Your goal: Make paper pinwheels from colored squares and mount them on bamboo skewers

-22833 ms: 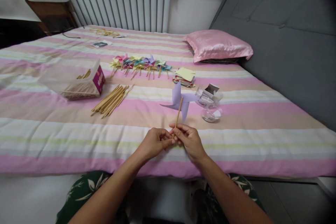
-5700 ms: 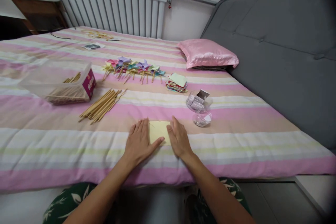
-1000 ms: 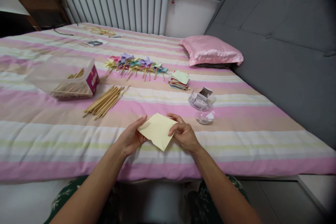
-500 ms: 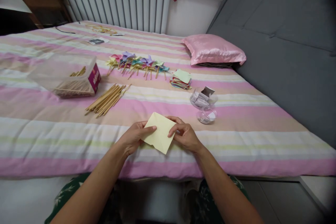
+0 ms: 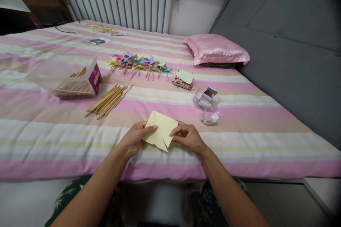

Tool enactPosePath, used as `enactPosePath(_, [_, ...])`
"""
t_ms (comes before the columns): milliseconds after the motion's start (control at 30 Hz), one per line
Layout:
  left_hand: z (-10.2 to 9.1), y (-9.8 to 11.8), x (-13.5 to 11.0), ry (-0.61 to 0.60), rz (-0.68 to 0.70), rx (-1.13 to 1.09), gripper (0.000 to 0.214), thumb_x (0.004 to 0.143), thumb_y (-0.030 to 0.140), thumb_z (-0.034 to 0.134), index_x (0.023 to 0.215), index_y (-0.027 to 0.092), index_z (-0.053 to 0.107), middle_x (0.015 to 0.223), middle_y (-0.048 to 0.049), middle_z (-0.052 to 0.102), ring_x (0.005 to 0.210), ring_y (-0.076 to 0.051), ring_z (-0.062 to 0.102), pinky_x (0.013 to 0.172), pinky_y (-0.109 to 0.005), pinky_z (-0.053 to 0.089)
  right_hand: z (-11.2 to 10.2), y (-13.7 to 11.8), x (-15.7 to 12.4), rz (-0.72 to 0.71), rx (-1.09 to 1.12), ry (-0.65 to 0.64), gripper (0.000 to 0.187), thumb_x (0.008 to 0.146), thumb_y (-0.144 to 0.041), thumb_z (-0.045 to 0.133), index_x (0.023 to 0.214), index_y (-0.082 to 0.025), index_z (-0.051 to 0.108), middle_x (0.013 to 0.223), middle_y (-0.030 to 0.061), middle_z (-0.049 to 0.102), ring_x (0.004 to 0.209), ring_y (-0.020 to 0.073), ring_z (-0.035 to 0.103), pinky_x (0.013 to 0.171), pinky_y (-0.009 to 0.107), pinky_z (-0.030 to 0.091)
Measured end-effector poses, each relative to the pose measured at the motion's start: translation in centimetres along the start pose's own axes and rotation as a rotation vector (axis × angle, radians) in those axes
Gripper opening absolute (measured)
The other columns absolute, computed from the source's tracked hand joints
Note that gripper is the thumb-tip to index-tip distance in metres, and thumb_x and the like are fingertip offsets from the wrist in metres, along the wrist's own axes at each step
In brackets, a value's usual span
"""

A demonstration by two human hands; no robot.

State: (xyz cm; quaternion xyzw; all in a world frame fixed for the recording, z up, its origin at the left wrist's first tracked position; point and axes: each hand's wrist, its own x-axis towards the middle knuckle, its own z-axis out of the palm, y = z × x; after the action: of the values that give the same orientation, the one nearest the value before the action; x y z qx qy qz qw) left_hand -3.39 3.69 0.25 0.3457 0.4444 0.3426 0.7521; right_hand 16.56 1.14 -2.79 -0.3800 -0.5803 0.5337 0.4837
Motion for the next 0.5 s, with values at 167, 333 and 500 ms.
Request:
enactPosePath(167, [-0.23,-0.26,0.11,-0.027,0.017,0.012,0.040,0.062,0.028,0.077,0.097,0.009,0.069,0.077,-0.0109,0.072,0.060,-0.015,0.060,0.057,-0.023,0.044,0.18,0.01,-0.11,0.045,-0.017,0.031,0.013,0.063,-0.032,0.078,0.072,-0.025,0.074,0.078,0.0025,0.065,0.072,0.0168,0.058,0.066,0.030,0.046])
enactPosePath(333, [-0.21,-0.49,-0.01,-0.046,0.023,0.042,0.040,0.062,0.030,0.077,0.095,0.009,0.069,0.075,-0.0097,0.071,0.057,-0.014,0.058,0.054,-0.021,0.043,0.50,-0.12,-0.05,0.060,-0.024,0.078,0.015,0.064,-0.037,0.076,0.068,-0.023,0.073,0.071,0.0027,0.067,0.066,0.0160,0.058,0.062,0.029,0.044])
enactPosePath(500, [0.04,-0.53,-0.05,-0.042,0.005,0.056,0.042,0.060,0.031,0.078,0.093,0.008,0.069,0.072,-0.0086,0.070,0.056,-0.014,0.058,0.053,-0.022,0.044,0.61,0.20,0.11,0.039,-0.052,0.087,0.019,0.066,-0.037,0.075,0.064,-0.018,0.070,0.066,0.0010,0.061,0.061,0.0121,0.052,0.057,0.025,0.040])
